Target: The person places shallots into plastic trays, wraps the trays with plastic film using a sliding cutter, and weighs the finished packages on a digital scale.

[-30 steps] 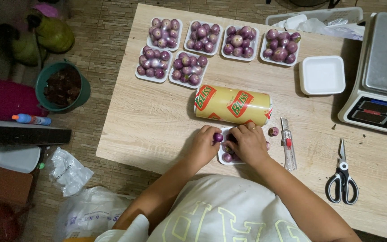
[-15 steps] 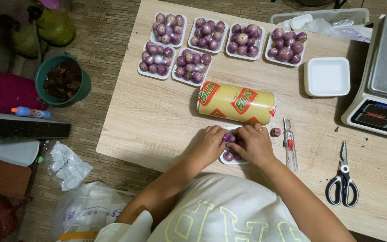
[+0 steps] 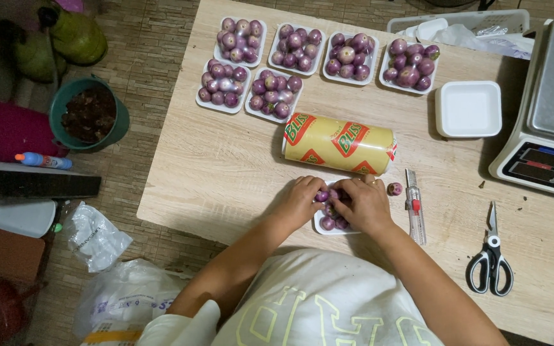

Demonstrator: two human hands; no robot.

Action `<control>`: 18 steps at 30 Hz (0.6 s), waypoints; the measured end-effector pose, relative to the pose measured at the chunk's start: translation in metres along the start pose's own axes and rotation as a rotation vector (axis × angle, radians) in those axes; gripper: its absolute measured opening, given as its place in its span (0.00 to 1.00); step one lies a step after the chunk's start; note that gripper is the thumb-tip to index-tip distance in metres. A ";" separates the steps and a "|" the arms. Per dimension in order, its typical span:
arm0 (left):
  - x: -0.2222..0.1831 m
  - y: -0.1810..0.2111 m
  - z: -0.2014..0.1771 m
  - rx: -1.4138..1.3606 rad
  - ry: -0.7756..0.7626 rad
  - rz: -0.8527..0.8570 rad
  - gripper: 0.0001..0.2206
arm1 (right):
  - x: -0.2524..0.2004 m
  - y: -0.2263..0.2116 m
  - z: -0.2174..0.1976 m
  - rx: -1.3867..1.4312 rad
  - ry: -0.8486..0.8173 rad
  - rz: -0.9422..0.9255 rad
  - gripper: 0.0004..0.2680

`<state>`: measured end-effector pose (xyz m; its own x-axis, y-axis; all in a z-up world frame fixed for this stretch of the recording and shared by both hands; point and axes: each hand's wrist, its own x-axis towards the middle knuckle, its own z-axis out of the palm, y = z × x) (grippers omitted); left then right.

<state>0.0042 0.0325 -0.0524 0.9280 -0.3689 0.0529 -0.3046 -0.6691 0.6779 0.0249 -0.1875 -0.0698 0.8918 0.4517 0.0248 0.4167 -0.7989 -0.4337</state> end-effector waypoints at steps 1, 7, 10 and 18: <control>0.000 0.003 -0.006 -0.011 -0.029 -0.007 0.20 | 0.000 -0.001 0.000 0.025 0.008 0.021 0.12; -0.001 0.003 -0.004 0.007 -0.034 0.009 0.16 | -0.002 0.011 0.011 0.099 0.032 0.026 0.12; -0.001 0.001 0.001 0.007 -0.045 0.008 0.17 | -0.003 0.013 0.010 0.092 0.060 0.001 0.11; -0.003 0.003 -0.017 -0.013 -0.042 0.022 0.22 | -0.014 0.022 -0.017 0.276 0.243 -0.096 0.09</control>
<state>0.0035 0.0424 -0.0382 0.9111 -0.4104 0.0377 -0.3220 -0.6520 0.6864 0.0240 -0.2180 -0.0646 0.8805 0.3858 0.2756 0.4670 -0.6056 -0.6443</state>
